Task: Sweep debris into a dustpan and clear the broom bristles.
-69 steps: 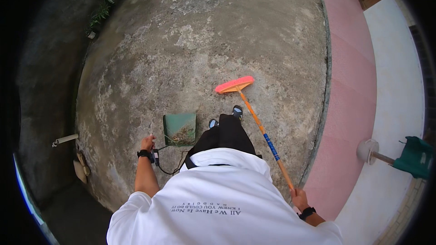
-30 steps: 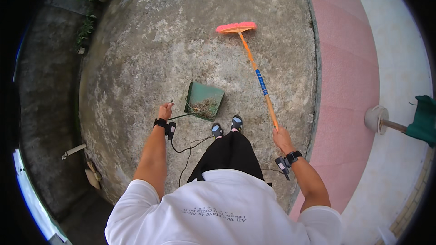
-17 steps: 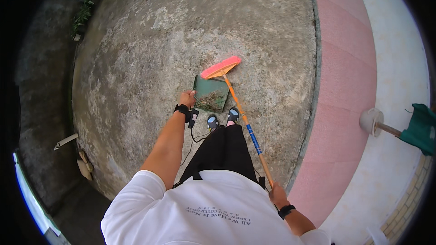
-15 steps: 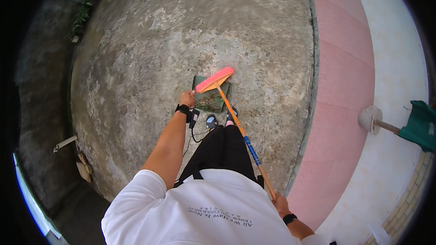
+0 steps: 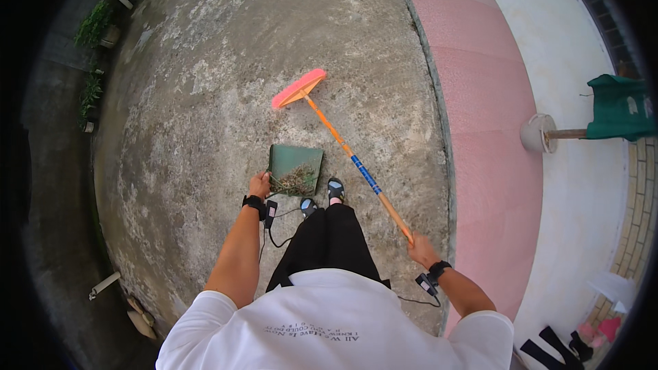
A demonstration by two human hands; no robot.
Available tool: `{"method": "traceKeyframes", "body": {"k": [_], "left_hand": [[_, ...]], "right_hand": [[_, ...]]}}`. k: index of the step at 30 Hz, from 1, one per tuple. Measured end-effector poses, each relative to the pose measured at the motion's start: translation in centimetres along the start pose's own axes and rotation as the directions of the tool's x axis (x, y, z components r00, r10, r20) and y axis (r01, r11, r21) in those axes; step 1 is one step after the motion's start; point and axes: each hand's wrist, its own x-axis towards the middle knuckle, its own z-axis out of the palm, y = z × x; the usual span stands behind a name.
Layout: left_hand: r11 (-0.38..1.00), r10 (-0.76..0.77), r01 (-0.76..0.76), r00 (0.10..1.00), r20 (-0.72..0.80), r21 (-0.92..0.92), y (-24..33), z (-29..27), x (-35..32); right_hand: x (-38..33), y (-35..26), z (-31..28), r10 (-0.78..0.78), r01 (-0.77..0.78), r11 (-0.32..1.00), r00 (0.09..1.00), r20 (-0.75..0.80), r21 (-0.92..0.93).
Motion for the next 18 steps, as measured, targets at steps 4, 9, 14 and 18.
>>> {"method": "traceKeyframes", "body": {"k": [4, 9, 14, 18], "left_hand": [[0.996, 0.037, -0.043, 0.996, 0.075, 0.081, 0.5, 0.6, 0.3], [0.993, 0.022, -0.033, 0.995, 0.098, 0.117, 2.0, 1.7, 0.2], [0.994, 0.02, -0.033, 0.992, 0.123, 0.103, 3.7, 2.6, -0.8], [0.991, -0.002, -0.026, 0.977, 0.214, 0.129, 7.2, 4.3, -1.7]], "right_hand": [[7.7, -4.7, -2.0, 0.025, -0.023, 0.999, 0.998, -0.051, 0.041], [2.2, -6.2, -1.5, 0.167, -0.184, 0.972, 0.979, 0.12, 0.149], [-11.3, -0.4, 4.7, 0.248, -0.265, 0.906, 0.964, 0.092, 0.33], [-15.3, -0.6, 3.0, 0.339, -0.388, 0.836, 0.921, 0.19, 0.388]]}}
